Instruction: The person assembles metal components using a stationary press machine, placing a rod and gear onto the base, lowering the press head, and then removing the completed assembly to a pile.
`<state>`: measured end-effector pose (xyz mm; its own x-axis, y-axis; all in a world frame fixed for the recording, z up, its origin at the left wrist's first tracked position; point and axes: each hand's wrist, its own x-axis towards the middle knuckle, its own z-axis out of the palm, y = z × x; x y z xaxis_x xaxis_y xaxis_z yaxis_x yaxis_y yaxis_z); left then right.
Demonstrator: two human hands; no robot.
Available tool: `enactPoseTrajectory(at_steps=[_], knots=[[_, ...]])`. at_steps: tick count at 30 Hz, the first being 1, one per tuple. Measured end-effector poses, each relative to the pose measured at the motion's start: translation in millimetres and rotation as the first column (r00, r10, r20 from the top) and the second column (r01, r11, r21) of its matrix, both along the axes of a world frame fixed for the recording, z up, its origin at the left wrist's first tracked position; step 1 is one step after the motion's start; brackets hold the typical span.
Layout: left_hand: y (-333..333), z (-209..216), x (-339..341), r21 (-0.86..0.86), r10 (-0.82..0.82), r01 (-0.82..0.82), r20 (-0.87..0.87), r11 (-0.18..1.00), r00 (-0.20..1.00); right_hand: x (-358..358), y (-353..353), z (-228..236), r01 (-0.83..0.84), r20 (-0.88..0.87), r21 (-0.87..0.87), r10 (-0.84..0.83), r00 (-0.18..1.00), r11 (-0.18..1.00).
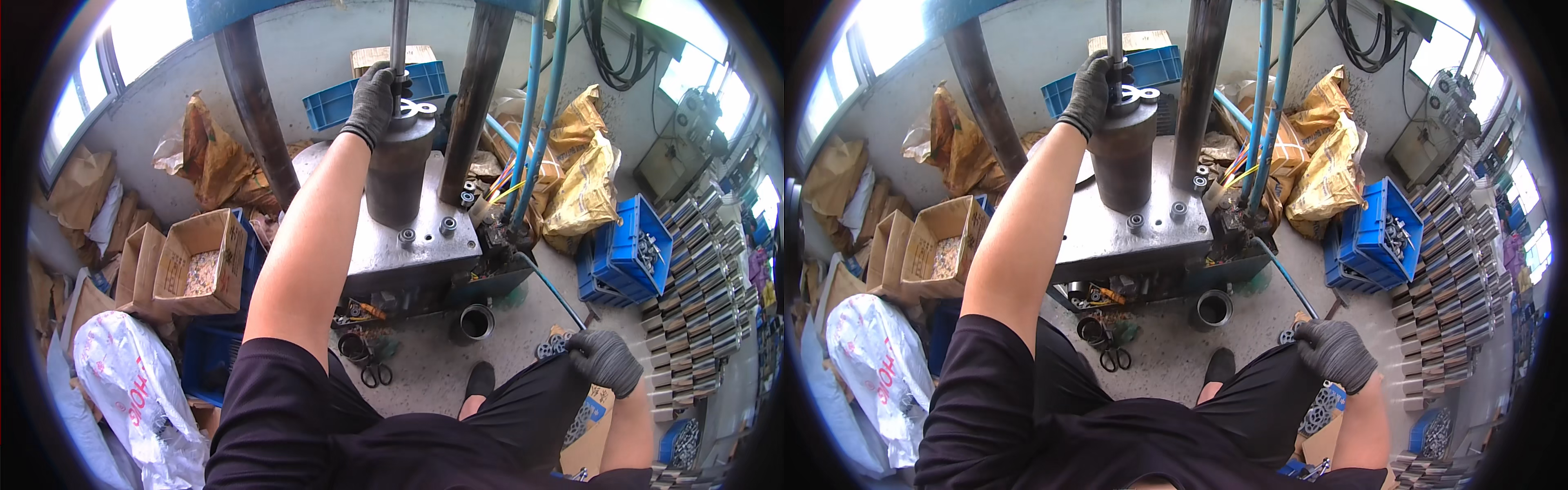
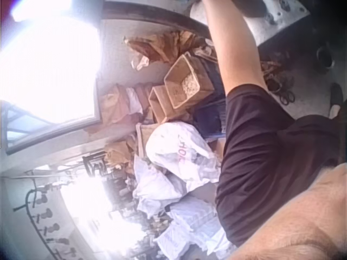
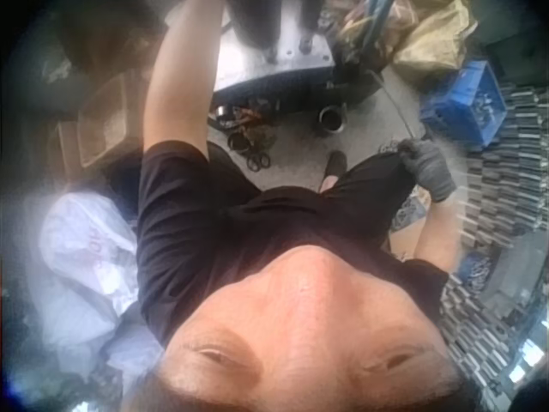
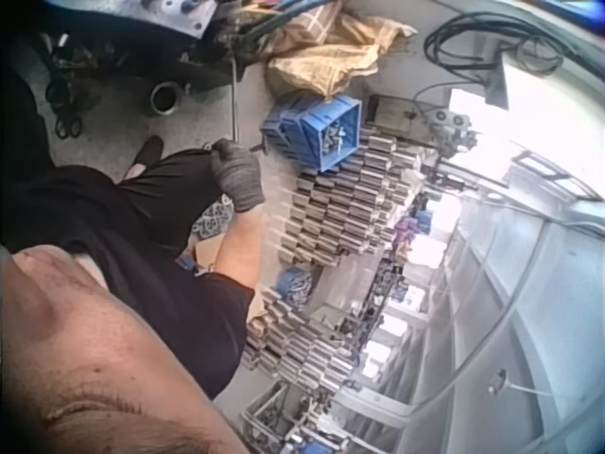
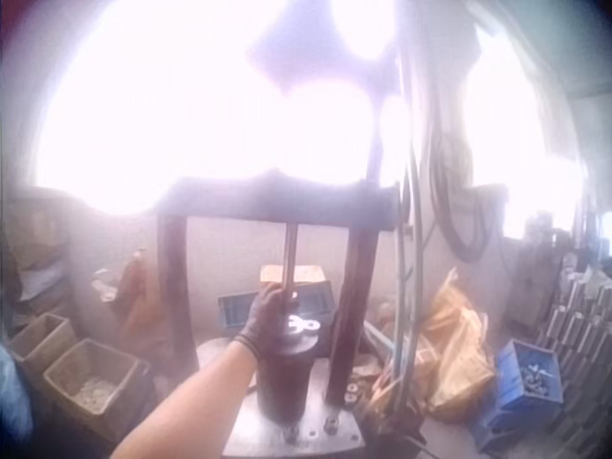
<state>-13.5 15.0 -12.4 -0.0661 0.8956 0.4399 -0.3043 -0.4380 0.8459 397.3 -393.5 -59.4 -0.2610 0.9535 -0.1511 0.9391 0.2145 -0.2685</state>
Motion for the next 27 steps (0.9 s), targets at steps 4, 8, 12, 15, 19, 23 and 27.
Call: enactPoseTrajectory(at_steps=[4,8,12,15,19,23,27], knots=[[-2.4,4.3,-0.8,-0.031,0.01,-0.011,-0.014,0.999,1.0,-2.0,-8.6,-12.3,0.004,0.074,-0.002,-0.004,0.997,1.0],[-3.5,3.3,-1.7,-0.049,0.02,-0.022,-0.03,0.999,0.999,-3.3,-8.9,-13.9,0.034,0.045,0.033,-0.035,0.998,0.999],[1.9,-0.3,-3.6,-0.029,0.005,-0.005,-0.01,1.0,1.0,-1.7,-8.9,-14.5,0.006,0.061,0.053,-0.009,0.998,0.999],[5.9,-1.6,-5.3,-0.026,-0.015,0.015,-0.033,1.0,0.999,-5.7,-5.5,-6.2,-0.011,0.102,0.023,0.008,0.995,1.0],[3.1,-1.9,-3.0,-0.018,0.002,-0.003,-0.056,1.0,0.998,-5.5,6.1,7.7,0.027,0.166,-0.068,-0.015,0.986,0.997],[-1.7,-2.5,-3.3,-0.028,0.029,-0.031,-0.069,0.999,0.997,-7.3,14.0,18.6,0.059,-0.043,0.013,-0.058,0.997,0.998],[-1.9,0.0,-2.2,-0.046,0.036,-0.039,-0.067,0.998,0.997,4.1,8.9,5.8,-0.021,0.017,-0.013,0.022,1.0,1.0]])
